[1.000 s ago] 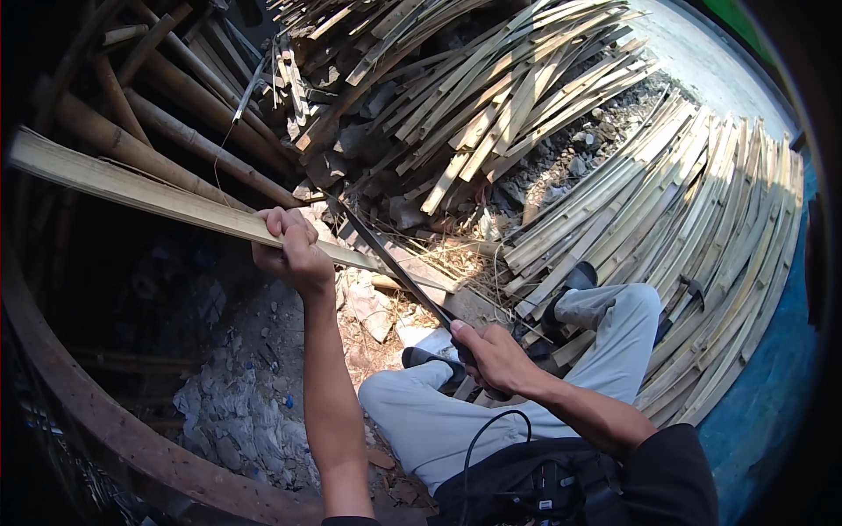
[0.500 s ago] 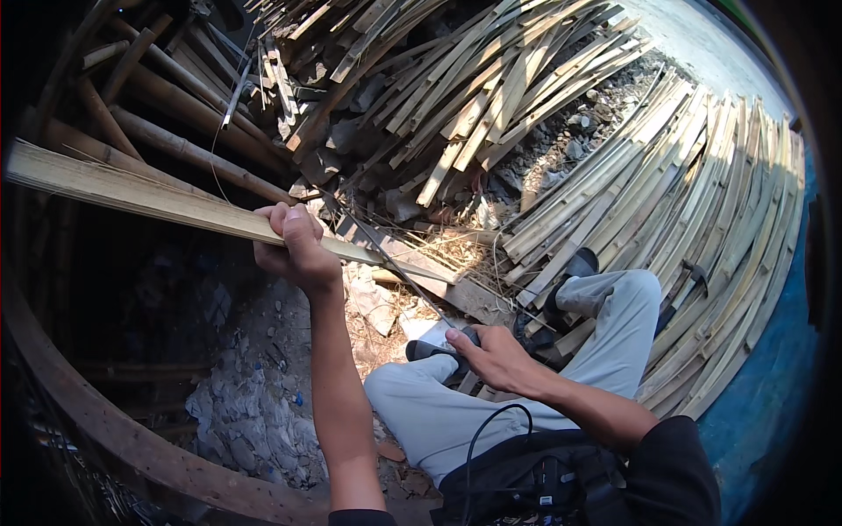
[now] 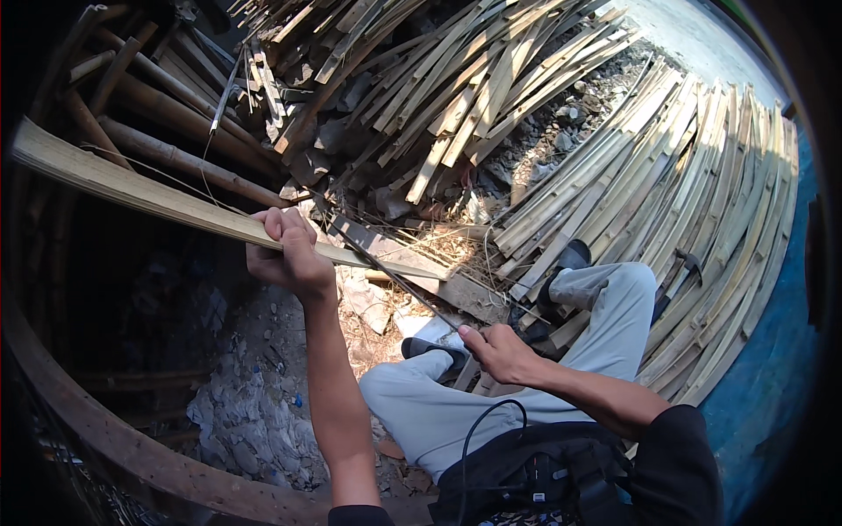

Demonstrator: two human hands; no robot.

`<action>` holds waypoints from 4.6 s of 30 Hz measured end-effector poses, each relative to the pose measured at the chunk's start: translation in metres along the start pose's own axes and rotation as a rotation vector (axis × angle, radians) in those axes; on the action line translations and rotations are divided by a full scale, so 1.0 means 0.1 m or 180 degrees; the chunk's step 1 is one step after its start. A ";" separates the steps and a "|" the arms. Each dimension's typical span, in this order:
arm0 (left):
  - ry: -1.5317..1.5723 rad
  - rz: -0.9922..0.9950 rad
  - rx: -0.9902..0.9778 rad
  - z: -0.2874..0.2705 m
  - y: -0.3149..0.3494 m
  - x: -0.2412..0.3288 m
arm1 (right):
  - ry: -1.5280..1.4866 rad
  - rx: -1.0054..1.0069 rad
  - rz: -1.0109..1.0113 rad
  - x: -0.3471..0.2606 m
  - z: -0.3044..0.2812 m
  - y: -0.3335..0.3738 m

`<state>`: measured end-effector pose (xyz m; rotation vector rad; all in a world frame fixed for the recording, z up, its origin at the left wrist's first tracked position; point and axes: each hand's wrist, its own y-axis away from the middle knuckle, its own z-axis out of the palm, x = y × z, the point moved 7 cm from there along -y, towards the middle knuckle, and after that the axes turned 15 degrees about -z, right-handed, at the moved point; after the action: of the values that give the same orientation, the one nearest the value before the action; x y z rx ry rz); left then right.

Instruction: Trimming and shaving a strip of bamboo using a machete.

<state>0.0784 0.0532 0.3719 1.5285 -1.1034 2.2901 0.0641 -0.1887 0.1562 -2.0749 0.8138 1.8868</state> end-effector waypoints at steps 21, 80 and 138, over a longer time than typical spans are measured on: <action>0.0061 -0.0020 -0.0309 0.06 -0.06 0.02 | -0.0285 -0.0043 -0.0079 -0.70 -0.16 0.14; 0.0070 -0.0337 -0.0051 0.27 -0.37 0.66 | 0.0473 0.0298 -0.0735 -1.19 -0.34 -0.12; 0.0193 -0.0519 -0.0530 0.22 -0.39 0.68 | 0.0030 0.0540 -0.0473 -0.77 -0.12 -0.12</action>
<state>0.0836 0.0501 0.4530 1.4208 -1.0809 2.0681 0.0784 -0.1658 0.2302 -1.9842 0.7697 1.6718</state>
